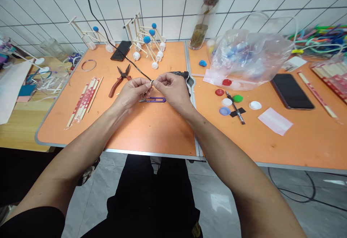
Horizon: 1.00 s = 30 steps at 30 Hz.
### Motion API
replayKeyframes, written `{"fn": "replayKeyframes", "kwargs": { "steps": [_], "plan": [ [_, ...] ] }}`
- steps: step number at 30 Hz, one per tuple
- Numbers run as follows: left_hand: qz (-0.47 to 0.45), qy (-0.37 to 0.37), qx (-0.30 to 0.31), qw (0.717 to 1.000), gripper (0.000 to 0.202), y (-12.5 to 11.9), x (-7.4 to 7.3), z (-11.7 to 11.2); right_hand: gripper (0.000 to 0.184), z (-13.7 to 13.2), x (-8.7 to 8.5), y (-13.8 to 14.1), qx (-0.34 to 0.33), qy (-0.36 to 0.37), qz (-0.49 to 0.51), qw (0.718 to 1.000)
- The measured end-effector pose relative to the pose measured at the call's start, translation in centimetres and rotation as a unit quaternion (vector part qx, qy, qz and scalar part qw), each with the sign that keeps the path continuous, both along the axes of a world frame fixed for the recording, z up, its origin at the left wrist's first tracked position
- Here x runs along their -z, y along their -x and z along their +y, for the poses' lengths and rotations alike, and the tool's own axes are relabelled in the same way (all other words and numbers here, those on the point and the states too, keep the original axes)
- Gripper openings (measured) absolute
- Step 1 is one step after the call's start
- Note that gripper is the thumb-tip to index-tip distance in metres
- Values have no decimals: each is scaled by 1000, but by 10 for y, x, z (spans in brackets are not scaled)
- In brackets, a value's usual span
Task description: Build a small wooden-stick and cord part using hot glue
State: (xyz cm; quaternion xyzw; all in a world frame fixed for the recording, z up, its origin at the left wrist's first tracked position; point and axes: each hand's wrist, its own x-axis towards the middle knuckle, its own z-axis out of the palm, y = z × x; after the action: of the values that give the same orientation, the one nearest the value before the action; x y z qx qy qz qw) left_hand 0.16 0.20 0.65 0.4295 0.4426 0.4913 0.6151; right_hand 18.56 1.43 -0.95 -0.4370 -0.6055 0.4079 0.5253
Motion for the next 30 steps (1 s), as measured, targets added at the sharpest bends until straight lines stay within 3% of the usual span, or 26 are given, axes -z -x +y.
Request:
{"fn": "replayKeyframes", "kwargs": {
  "steps": [17, 30],
  "plan": [
    [7, 5, -3, 1000, 20, -1, -2, 0, 15, -1, 0, 2, 12, 3, -6, 1000],
    [6, -25, -1, 1000, 23, 1, 5, 3, 15, -2, 0, 3, 24, 4, -20, 1000]
  ]
}}
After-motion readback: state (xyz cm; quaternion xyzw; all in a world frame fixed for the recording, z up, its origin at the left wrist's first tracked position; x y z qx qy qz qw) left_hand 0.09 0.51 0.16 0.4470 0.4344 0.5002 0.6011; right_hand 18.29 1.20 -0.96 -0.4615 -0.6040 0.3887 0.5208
